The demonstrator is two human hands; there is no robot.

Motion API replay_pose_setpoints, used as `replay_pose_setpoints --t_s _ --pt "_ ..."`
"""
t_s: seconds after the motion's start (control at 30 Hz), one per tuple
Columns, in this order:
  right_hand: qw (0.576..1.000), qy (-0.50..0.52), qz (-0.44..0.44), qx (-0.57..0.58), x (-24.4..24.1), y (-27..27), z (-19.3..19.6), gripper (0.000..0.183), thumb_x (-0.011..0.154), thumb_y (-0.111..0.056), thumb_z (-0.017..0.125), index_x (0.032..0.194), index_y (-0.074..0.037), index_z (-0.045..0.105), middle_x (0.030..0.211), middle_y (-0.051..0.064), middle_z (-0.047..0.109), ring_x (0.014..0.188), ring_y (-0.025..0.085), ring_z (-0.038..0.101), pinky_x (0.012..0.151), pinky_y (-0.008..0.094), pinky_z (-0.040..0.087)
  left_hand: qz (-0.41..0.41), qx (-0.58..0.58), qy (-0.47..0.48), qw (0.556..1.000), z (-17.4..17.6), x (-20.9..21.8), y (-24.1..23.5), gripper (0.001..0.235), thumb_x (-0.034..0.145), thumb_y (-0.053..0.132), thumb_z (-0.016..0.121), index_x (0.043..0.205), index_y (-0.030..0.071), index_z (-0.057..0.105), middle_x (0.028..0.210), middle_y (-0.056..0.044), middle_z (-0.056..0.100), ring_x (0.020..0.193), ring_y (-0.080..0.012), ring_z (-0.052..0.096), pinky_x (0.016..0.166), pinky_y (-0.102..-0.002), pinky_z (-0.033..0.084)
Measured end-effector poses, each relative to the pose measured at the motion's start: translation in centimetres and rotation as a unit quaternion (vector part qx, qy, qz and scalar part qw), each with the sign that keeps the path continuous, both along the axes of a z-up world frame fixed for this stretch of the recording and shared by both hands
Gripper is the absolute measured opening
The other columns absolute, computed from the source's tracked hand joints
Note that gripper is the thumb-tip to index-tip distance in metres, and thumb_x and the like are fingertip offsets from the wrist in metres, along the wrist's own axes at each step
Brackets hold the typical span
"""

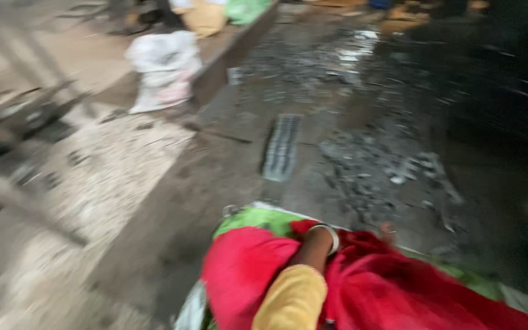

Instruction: The person gathers individual metal plate components from the floor and stacks them vertically by hand into a neat column.

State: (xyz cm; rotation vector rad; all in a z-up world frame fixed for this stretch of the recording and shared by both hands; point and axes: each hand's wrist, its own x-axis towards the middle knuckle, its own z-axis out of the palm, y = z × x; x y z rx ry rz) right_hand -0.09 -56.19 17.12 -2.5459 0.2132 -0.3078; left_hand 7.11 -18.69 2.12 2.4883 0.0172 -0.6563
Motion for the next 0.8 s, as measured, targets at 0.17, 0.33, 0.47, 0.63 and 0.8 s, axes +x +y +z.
replay_pose_setpoints --t_s 0.17,0.33,0.47,0.63,0.8 --pt "0.998 -0.037 -0.043 0.002 -0.5 -5.1 3.6 0.030 0.100 -0.019 0.066 0.124 0.000 0.063 0.104 0.019 0.074 0.094 0.028 0.075 0.078 0.040 0.060 -0.044 0.032 0.029 0.998 3.2 0.3 -6.0 0.110 0.066 0.056 0.086 0.153 0.018 0.031 0.160 -0.014 0.023 0.147 -0.0407 0.027 0.116 -0.067 0.028" --pt "0.996 -0.082 -0.033 0.016 -1.1 -6.0 8.9 0.029 0.102 -0.018 0.065 0.124 0.001 0.063 0.102 0.019 0.075 0.092 0.028 0.076 0.077 0.039 0.060 -0.030 0.056 0.053 0.997 4.1 1.2 -7.7 0.117 0.063 0.059 0.088 0.156 0.019 0.028 0.163 -0.013 0.020 0.150 -0.0409 0.024 0.118 -0.069 0.027" --pt "0.998 -0.063 -0.003 0.019 -1.2 -5.1 10.9 0.026 0.102 -0.018 0.063 0.122 -0.001 0.064 0.102 0.017 0.076 0.090 0.025 0.077 0.079 0.038 0.062 -0.007 0.072 0.065 0.995 5.0 1.3 -7.8 0.124 0.061 0.062 0.089 0.158 0.020 0.025 0.166 -0.013 0.017 0.152 -0.0411 0.022 0.119 -0.070 0.025" --pt "0.965 -0.217 -0.014 0.146 -2.2 -3.4 12.1 0.035 0.104 -0.007 0.070 0.130 0.005 0.050 0.102 0.025 0.070 0.090 0.026 0.072 0.082 0.039 0.061 0.047 0.113 0.062 0.990 7.2 1.3 -6.1 0.131 0.059 0.066 0.091 0.161 0.021 0.022 0.169 -0.012 0.013 0.154 -0.0413 0.019 0.120 -0.072 0.024" --pt "0.917 -0.240 0.027 0.316 -2.6 -2.1 14.7 0.024 0.101 0.001 0.072 0.114 -0.001 0.052 0.103 0.019 0.072 0.095 0.023 0.074 0.084 0.036 0.061 0.226 0.066 0.123 0.964 2.3 3.2 -4.0 0.141 0.063 0.061 0.098 0.165 0.024 0.007 0.167 -0.022 -0.003 0.152 -0.0498 0.017 0.120 -0.060 0.030"
